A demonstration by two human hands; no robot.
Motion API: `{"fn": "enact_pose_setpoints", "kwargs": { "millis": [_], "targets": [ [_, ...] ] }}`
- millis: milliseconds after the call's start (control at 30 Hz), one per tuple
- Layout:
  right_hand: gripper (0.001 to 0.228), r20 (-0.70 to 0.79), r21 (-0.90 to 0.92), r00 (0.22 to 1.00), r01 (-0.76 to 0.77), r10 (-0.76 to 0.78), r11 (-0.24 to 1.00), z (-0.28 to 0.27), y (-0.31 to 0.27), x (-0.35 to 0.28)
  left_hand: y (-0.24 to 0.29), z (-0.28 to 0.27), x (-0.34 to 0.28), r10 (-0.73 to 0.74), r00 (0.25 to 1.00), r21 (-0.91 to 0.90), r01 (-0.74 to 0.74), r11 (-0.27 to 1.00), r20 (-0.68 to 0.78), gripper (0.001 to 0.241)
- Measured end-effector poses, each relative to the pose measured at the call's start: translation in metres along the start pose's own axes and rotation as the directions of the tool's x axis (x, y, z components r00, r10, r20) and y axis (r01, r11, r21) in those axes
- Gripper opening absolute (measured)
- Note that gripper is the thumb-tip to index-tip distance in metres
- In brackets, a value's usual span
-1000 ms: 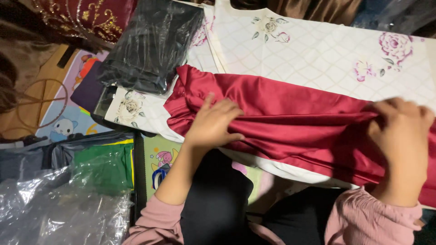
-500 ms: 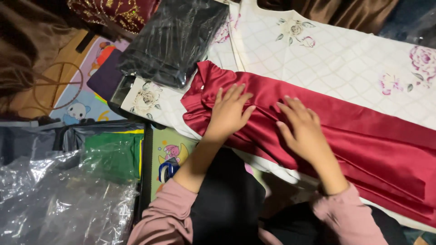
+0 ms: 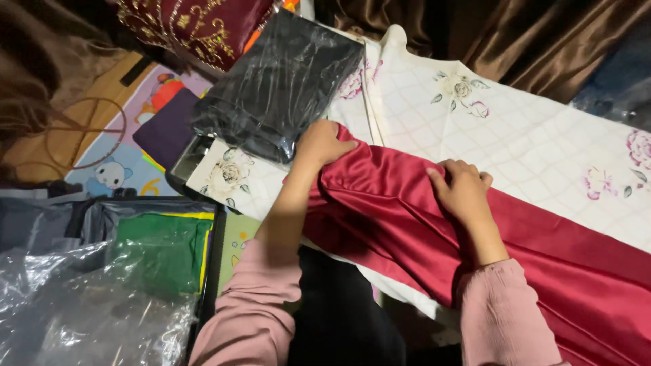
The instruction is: The person folds a red satin jacket on a table. They smooth the fabric, fold the sleeves and sides inward, and then fold the garment in half to create a compact rectangle.
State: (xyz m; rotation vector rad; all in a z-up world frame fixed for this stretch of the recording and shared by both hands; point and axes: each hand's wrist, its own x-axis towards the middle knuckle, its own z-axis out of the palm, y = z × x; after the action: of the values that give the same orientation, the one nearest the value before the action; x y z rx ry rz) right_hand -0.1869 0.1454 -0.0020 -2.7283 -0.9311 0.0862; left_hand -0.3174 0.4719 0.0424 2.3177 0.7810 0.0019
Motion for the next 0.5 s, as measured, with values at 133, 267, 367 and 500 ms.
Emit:
{"fn": "enact_pose_setpoints", "kwargs": {
  "millis": [133, 267, 367, 500],
  "targets": [
    [0.028, -0.076, 0.114, 0.997, 0.021, -0.013, 0.993, -0.007, -0.01, -0.006, -0.019, 0.004, -0.001, 0.385, 0.905, -0.086, -0.404, 0.911, -0.179, 0.034],
    [0.023, -0.154, 0.169, 0.988, 0.027, -0.001, 0.985, -0.02, -0.023, -0.012, -0.031, 0.007, -0.001, 0.436, 0.891, -0.04, -0.444, 0.895, -0.13, 0.029],
    [0.025, -0.205, 0.064, 0.978, 0.054, -0.04, 0.997, -0.016, -0.015, -0.006, -0.035, 0.016, 0.007, 0.38, 0.901, 0.052, -0.378, 0.924, -0.209, 0.027],
    [0.03, -0.237, -0.145, 0.966, 0.071, -0.104, 0.987, -0.008, -0.005, 0.0, -0.02, 0.024, 0.011, 0.214, 0.93, 0.087, -0.196, 0.977, -0.298, 0.031]
  ]
}}
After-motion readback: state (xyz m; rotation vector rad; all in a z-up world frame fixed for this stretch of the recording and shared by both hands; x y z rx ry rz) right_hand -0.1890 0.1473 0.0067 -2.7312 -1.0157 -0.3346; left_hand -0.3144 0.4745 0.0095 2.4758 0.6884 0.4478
